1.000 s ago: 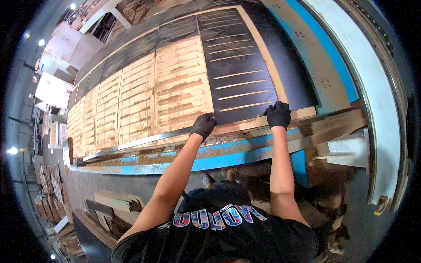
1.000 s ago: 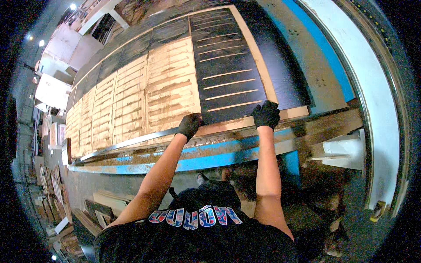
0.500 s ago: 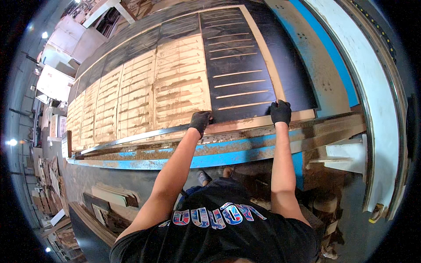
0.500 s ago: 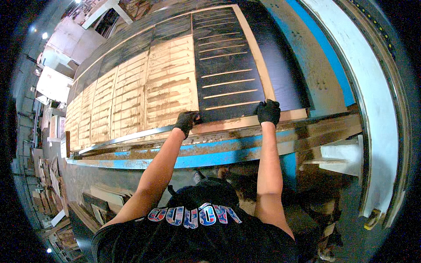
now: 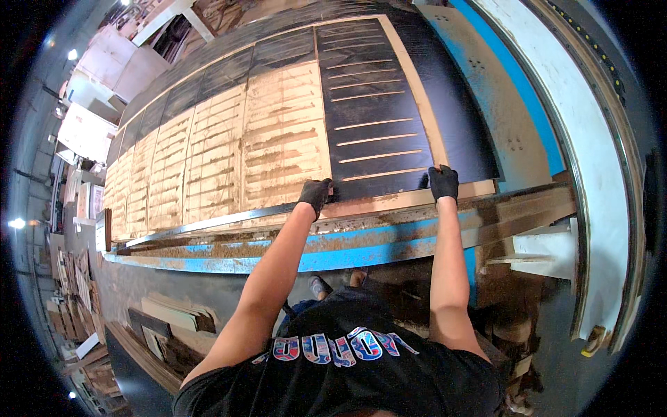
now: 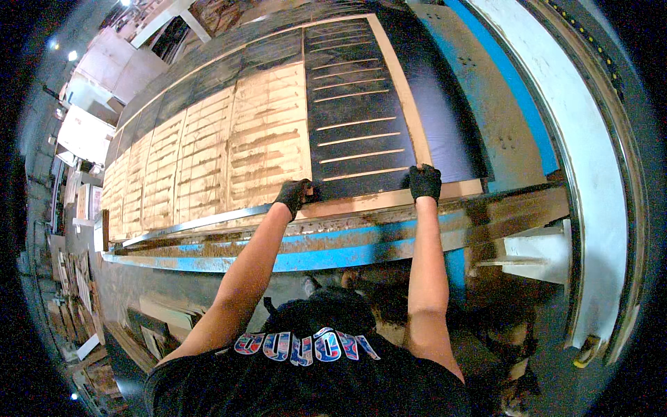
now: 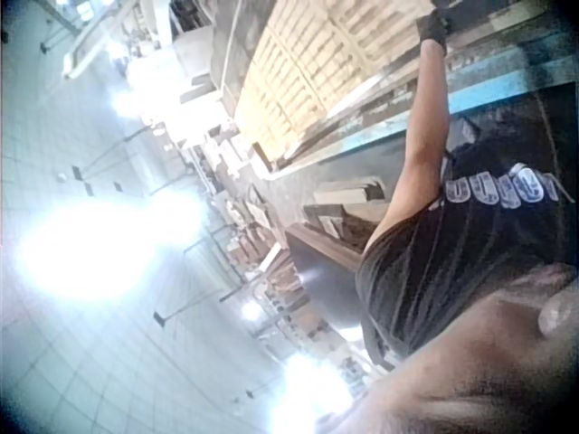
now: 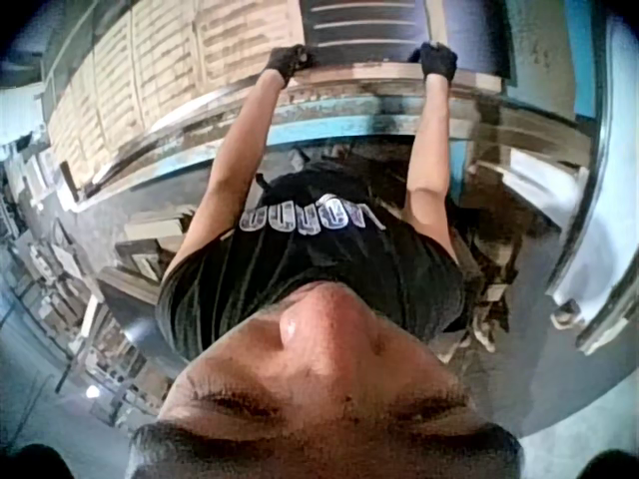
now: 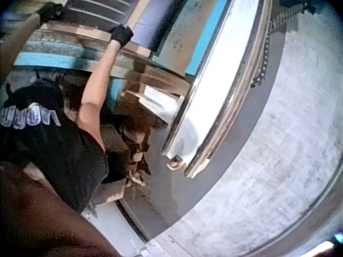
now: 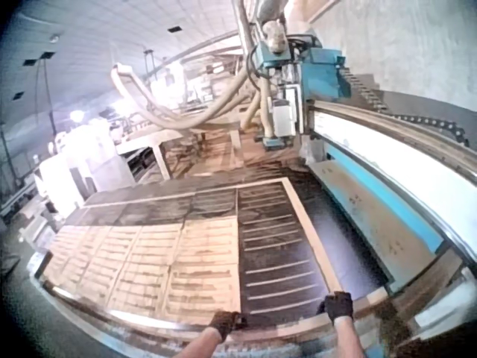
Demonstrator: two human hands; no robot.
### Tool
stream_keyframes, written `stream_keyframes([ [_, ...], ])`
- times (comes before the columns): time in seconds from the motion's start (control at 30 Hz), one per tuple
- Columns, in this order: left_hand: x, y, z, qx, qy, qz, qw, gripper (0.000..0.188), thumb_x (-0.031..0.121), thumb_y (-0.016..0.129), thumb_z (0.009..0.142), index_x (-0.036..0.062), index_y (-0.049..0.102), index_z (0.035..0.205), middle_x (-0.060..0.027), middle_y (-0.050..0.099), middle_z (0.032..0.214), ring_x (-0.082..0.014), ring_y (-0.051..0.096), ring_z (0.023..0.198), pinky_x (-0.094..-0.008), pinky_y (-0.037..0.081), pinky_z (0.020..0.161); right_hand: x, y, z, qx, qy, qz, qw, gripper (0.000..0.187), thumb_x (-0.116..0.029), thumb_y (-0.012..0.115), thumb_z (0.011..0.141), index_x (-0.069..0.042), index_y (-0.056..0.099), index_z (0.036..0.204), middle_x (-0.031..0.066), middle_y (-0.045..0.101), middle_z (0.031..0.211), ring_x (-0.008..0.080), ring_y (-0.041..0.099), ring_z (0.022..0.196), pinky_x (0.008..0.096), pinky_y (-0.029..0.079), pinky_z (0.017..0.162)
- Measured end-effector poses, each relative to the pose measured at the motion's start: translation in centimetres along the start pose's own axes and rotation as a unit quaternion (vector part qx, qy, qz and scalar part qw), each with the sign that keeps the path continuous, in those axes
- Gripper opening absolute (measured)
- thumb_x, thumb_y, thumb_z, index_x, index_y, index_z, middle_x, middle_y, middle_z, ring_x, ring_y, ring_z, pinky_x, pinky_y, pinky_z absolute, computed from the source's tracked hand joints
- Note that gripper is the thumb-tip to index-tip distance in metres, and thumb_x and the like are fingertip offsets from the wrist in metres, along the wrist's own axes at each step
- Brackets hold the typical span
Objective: The person unloads segmented black wooden chair panels from an industrial machine bed, stacks them onto a floor stack, then arranges another layout on the floor before cleaning out residual long support strips from the machine frame with an iron bar.
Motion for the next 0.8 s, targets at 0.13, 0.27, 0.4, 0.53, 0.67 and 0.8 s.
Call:
stream_keyframes([
  [0.13,-0.4,-1.2,-0.2,-0.012,0.014,0.012,1.0,0.024,0.022,0.057,0.08,0.0087,0.057,0.06,-0.002,0.049,0.054,-0.0135,0.038,0.043,-0.0289,0.028,0.041,-4.0,-0.7,-0.8,-0.082,0.043,-0.029,0.995,0.031,-0.032,0.053,0.078,-0.005,0.068,0.084,0.0165,0.066,0.082,0.0327,0.063,0.081,0.0406,0.05,0.076],
  [0.27,-1.4,-1.5,0.5,-0.009,0.011,-0.023,1.0,0.024,0.022,0.059,0.078,0.0018,0.058,0.065,-0.0053,0.055,0.059,-0.0139,0.045,0.049,-0.0299,0.032,0.047,-4.8,-1.7,-1.4,-0.075,0.072,-0.07,0.992,0.033,-0.036,0.051,0.078,-0.008,0.069,0.081,0.0164,0.066,0.085,0.0331,0.063,0.085,0.0395,0.049,0.079],
  [0.4,-2.8,-1.7,2.6,-0.02,0.024,-0.1,0.994,0.023,0.021,0.059,0.077,0.0025,0.056,0.064,-0.0052,0.054,0.059,-0.0147,0.046,0.05,-0.0302,0.032,0.047,-3.6,-1.0,-0.3,-0.08,0.073,-0.059,0.992,0.036,-0.038,0.05,0.078,-0.008,0.069,0.082,0.0175,0.065,0.089,0.0344,0.062,0.086,0.04,0.049,0.08],
  [0.53,-1.5,-1.7,0.6,0.001,0.0,-0.087,0.996,0.021,0.019,0.059,0.077,0.0028,0.056,0.063,-0.0053,0.054,0.06,-0.0154,0.047,0.051,-0.0307,0.035,0.05,-3.1,-0.8,-0.3,-0.116,0.106,-0.037,0.987,0.036,-0.039,0.051,0.078,-0.008,0.069,0.084,0.0178,0.065,0.095,0.0348,0.062,0.09,0.0401,0.048,0.081],
  [0.67,-1.2,-1.9,0.3,-0.004,0.008,-0.081,0.997,0.02,0.019,0.058,0.078,0.0049,0.055,0.064,-0.0049,0.054,0.06,-0.0158,0.047,0.052,-0.0307,0.037,0.052,-3.2,-0.3,-0.7,-0.138,0.113,-0.069,0.982,0.038,-0.04,0.052,0.078,-0.008,0.068,0.092,0.0193,0.063,0.102,0.0346,0.06,0.095,0.0407,0.047,0.084],
  [0.8,-1.4,-1.6,0.2,-0.017,-0.027,-0.113,0.993,0.012,0.022,0.057,0.081,0.0138,0.061,0.074,0.0007,0.054,0.063,-0.0115,0.043,0.049,-0.0242,0.034,0.044,-3.6,-0.6,-1.0,-0.114,0.107,-0.097,0.983,0.04,-0.04,0.052,0.078,-0.009,0.066,0.099,0.0203,0.06,0.105,0.0365,0.058,0.098,0.0431,0.047,0.085],
])
Point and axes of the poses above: each hand's wrist, its own z-axis towards the middle knuckle, its own y-axis out of the palm, x = y × z, the point moved 9 cm from there along z, towards the middle knuckle
